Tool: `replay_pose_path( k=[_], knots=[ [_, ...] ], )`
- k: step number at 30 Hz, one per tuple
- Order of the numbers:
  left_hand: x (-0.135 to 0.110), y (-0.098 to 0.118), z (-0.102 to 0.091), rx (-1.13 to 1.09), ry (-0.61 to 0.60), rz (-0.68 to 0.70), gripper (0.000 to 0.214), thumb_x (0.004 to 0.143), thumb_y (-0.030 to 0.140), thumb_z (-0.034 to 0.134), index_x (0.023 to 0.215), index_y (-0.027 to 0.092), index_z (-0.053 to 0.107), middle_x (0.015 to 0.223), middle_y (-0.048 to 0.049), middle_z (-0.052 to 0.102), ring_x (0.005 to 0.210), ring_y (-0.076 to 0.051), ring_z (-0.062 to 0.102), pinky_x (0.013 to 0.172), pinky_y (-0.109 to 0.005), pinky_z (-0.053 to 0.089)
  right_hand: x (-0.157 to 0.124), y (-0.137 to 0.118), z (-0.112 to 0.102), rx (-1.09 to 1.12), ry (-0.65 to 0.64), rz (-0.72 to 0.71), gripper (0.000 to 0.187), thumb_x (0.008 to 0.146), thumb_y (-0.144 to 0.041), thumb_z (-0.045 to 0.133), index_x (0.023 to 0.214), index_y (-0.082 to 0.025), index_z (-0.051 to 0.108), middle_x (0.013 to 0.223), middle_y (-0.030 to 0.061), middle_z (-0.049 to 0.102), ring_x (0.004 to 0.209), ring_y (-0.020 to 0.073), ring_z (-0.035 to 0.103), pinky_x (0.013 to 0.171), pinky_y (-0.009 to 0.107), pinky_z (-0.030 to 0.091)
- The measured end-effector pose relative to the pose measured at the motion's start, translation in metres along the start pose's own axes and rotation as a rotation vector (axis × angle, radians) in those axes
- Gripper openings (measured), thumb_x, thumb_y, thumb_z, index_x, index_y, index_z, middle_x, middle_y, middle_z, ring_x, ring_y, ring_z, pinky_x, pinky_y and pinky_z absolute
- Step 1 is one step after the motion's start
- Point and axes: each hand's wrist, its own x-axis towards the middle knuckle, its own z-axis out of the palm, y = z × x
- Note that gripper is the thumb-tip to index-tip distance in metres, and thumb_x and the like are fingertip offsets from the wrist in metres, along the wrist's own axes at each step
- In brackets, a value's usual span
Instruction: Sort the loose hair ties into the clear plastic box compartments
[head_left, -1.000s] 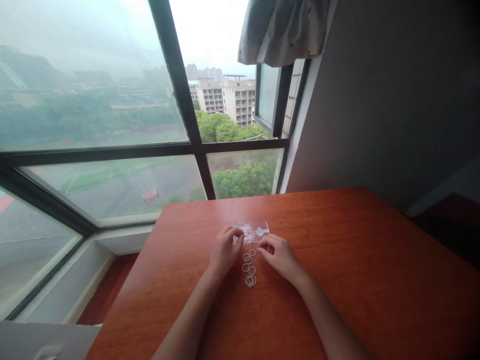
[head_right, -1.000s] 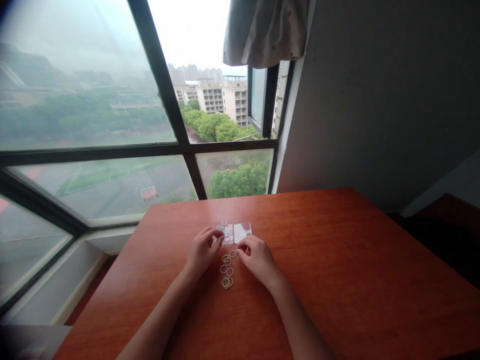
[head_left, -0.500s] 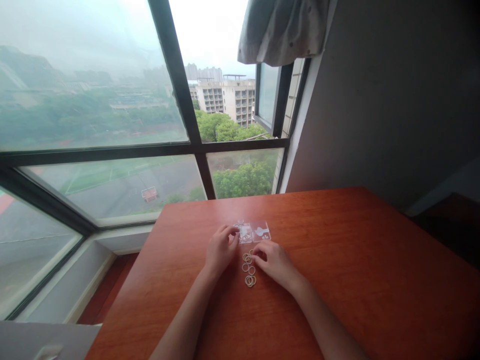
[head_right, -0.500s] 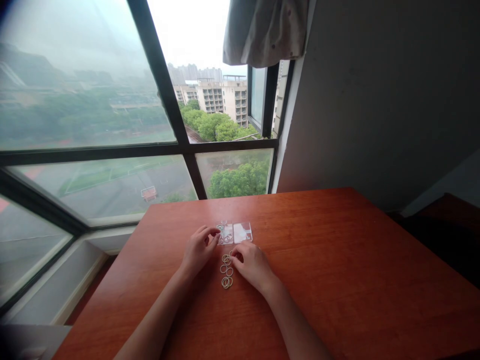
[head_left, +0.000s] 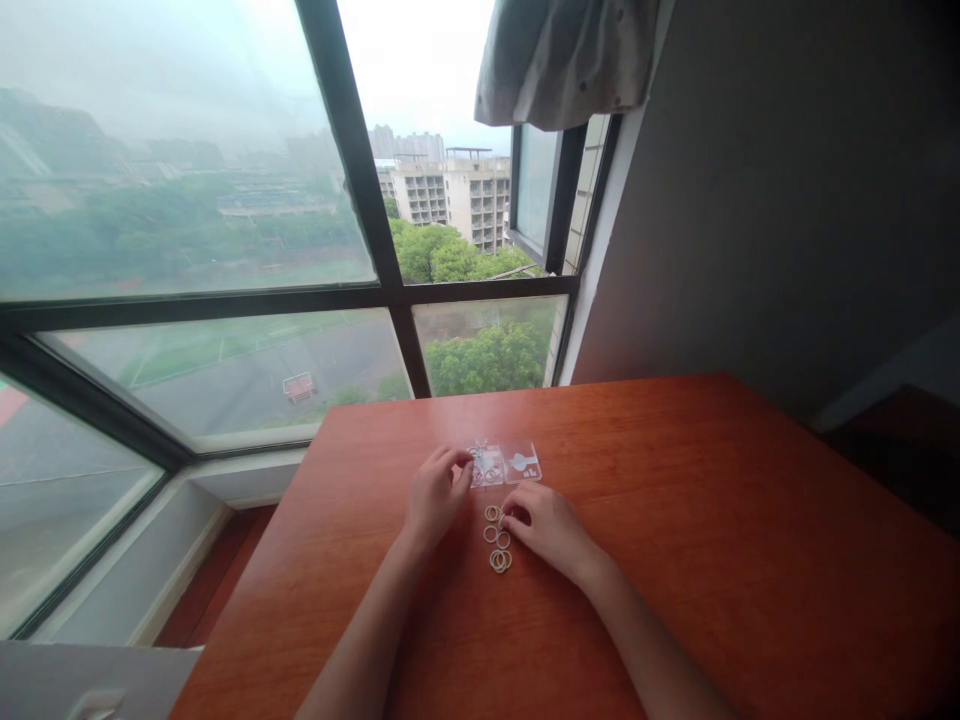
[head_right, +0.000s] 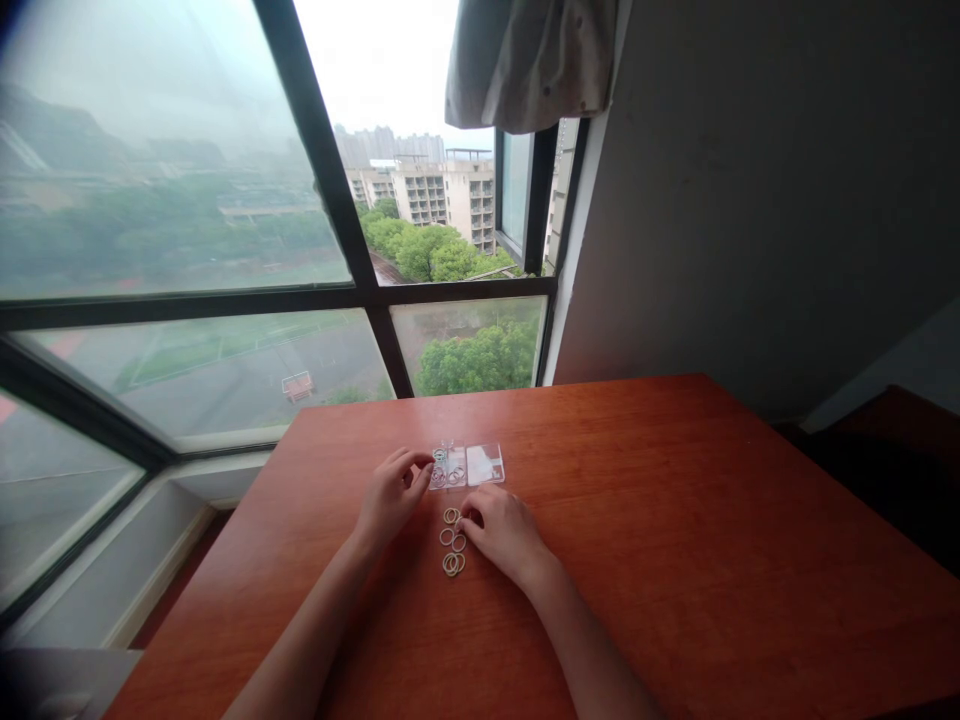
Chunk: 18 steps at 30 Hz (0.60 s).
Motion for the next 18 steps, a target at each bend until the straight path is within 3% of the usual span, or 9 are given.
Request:
replay_pose_path(
  k=[4,11,18],
  knots=[
    [-0.001,0.005,0.0,-0.04,-0.051,0.04,0.015,0.088,0.025,0.05,0.088,0.018,0.064,0.081,-0.0016,0.059,0.062,-0.011,0.049,0.06,-0.024,0.039,0.001,0.001,-0.001,0.046,0.043,-0.038,0.006,0.079,-0.016,0.067,0.076,-0.02,0.066,0.079,0.0001,0.065,0.074,0.0148,0.06,0.069,0.024,0.043],
    [-0.008,0.022,0.005,-0.148,-0.283,0.195,0.014,0.087,0.025,0.054,0.086,0.018,0.066,0.082,-0.0028,0.06,0.065,-0.011,0.049,0.06,-0.022,0.04,0.006,0.005,-0.004,0.161,0.266,-0.056,0.012,0.084,-0.026,0.063,0.074,-0.02,0.065,0.073,0.0017,0.064,0.063,0.0146,0.055,0.06,0.025,0.042],
    [-0.007,0.022,0.007,-0.144,-0.256,0.191,0.013,0.087,0.023,0.053,0.083,0.018,0.064,0.077,-0.0015,0.058,0.062,-0.01,0.047,0.058,-0.021,0.038,0.006,0.004,-0.007,0.189,0.318,-0.059,0.014,0.085,-0.028,0.062,0.074,-0.02,0.063,0.072,0.0012,0.062,0.062,0.0141,0.054,0.058,0.024,0.042]
  ],
)
